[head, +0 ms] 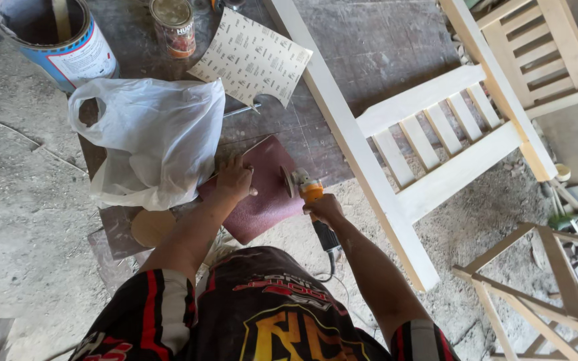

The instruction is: The person attaches a sanding disc to an angle grinder and then sands the surfaces of a white wooden chair frame. The person moves the grinder along the chair's legs and slats to smooth the wood.

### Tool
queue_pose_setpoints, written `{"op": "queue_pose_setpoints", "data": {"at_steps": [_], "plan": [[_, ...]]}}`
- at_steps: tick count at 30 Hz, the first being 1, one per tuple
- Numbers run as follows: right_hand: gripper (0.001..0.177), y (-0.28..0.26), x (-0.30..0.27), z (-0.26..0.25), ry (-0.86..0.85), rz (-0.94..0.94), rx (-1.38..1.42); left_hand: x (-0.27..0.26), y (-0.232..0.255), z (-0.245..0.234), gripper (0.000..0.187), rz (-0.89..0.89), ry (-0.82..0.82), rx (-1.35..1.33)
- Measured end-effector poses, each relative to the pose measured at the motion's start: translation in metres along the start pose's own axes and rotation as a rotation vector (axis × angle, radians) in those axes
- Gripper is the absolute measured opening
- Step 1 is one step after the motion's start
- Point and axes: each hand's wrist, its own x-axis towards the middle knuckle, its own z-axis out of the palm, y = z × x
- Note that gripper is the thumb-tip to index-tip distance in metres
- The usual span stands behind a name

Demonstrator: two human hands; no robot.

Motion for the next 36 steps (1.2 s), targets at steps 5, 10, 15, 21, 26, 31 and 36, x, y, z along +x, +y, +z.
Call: {"op": "queue_pose_setpoints", "data": {"at_steps": [5,10,15,21,26,31,36], "plan": [[0.044,-0.009,0.002,0.008,0.036,0.107,-0.030,0.004,-0.001,-0.005,0.083,-0.006,0.059,-0.001],[0.045,-0.012,-0.007,0.009,0.065,0.118,-0.057,-0.001,0.001,0.000,0.081,-0.009,0.078,-0.001],[0.046,-0.012,-0.013,-0.001,0.037,0.116,-0.024,0.002,-0.001,-0.003,0.082,-0.013,0.057,0.000],[0.046,-0.005,-0.024,-0.002,-0.001,0.157,-0.012,-0.002,0.000,-0.009,0.084,-0.016,0.007,0.031],[0.044,0.005,-0.028,-0.002,0.072,0.183,-0.006,-0.003,0.004,-0.014,0.085,-0.034,-0.022,0.036],[0.044,0.028,-0.020,0.007,0.046,0.159,-0.006,-0.005,0.003,-0.013,0.082,-0.026,0.006,0.038],[0.052,0.049,0.006,0.011,0.099,0.261,-0.052,-0.003,0.004,-0.008,0.082,-0.041,0.016,0.011]]}}
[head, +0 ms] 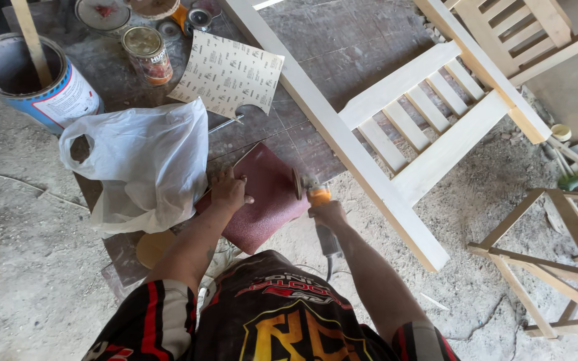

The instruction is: The person attaches a sanding disc to an angle grinder and then sands the surfaces of a white wooden chair frame. The person moves the grinder along the chair's legs and slats to smooth the wood.

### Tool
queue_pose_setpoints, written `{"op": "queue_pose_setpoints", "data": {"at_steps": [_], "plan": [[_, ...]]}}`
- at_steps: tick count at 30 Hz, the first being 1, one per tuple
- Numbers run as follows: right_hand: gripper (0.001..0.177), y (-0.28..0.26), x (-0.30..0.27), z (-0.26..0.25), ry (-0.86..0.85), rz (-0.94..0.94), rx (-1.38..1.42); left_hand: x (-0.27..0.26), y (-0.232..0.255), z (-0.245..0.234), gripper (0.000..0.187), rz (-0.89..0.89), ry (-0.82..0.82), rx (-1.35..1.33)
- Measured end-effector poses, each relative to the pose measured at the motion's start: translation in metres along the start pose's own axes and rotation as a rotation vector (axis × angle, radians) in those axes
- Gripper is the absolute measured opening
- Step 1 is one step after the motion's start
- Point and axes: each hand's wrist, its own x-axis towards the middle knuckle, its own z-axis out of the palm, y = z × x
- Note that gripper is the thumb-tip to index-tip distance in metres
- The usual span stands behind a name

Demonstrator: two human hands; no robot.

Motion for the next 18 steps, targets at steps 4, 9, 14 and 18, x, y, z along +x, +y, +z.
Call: {"op": "queue_pose_setpoints", "data": {"at_steps": [4,9,14,18], "plan": [[0.040,-0.003,0.003,0.000,-0.039,-0.432,-0.541,0.000,-0.001,-0.004,0.081,0.007,0.018,0.006],[0.051,-0.005,-0.016,-0.008,0.035,-0.062,0.056,-0.003,0.002,-0.003,0.080,0.005,0.034,-0.019],[0.055,-0.013,-0.020,-0.010,-0.011,-0.033,0.098,-0.002,-0.001,-0.005,0.082,0.007,-0.021,-0.002],[0.054,-0.009,-0.012,-0.010,0.029,-0.011,0.111,0.000,0.001,-0.005,0.083,-0.001,-0.037,-0.039]]}}
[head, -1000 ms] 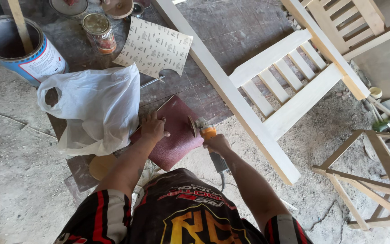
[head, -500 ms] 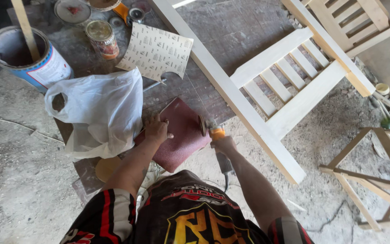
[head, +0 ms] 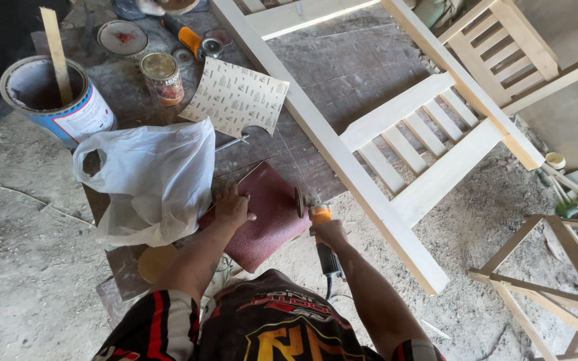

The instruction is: The person attaches a sanding disc to an angle grinder and then sands the surfaces of a white wooden chair frame. The person moves the grinder along the chair's legs and slats to smooth the wood.

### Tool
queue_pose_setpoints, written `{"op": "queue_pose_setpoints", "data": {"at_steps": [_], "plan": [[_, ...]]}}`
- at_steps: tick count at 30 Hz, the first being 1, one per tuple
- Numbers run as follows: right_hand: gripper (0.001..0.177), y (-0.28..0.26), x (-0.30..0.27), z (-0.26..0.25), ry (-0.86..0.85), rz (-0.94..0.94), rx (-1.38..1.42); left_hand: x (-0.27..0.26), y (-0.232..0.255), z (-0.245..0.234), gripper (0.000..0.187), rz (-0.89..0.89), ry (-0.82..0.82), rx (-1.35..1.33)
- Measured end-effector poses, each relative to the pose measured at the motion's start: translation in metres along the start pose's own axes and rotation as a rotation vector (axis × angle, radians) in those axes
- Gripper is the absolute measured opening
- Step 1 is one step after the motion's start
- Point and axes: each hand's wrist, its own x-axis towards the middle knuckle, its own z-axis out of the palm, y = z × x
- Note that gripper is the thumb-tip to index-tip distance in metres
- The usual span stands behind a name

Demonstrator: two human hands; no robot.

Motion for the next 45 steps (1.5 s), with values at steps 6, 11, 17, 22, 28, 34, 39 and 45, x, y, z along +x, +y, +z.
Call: {"op": "queue_pose_setpoints", "data": {"at_steps": [6,11,17,22,28,34,39,45], "plan": [[0.055,0.000,0.004,0.008,-0.038,-0.060,0.006,0.003,-0.003,0.001,0.084,0.005,0.008,0.000],[0.049,0.002,-0.009,0.007,-0.021,-0.029,0.057,-0.005,-0.004,0.012,0.079,0.031,0.090,0.004],[0.046,-0.017,-0.018,-0.002,-0.004,-0.030,0.047,0.004,-0.006,0.009,0.080,0.010,0.066,0.001],[0.049,-0.018,-0.028,-0.002,-0.010,-0.028,0.019,0.000,-0.003,0.009,0.081,0.020,0.077,0.005],[0.047,-0.005,-0.019,0.007,0.015,0.017,0.094,0.000,-0.007,0.017,0.081,0.022,0.097,0.010],[0.044,-0.004,-0.018,0.002,-0.031,-0.034,0.022,0.005,-0.007,0.013,0.082,0.024,0.079,0.003],[0.048,-0.012,-0.029,-0.007,0.079,-0.044,-0.002,0.005,-0.007,0.009,0.082,0.038,0.119,0.030],[0.054,-0.015,-0.044,-0.013,0.087,-0.086,-0.087,0.005,-0.004,0.013,0.084,-0.004,0.066,-0.007]]}}
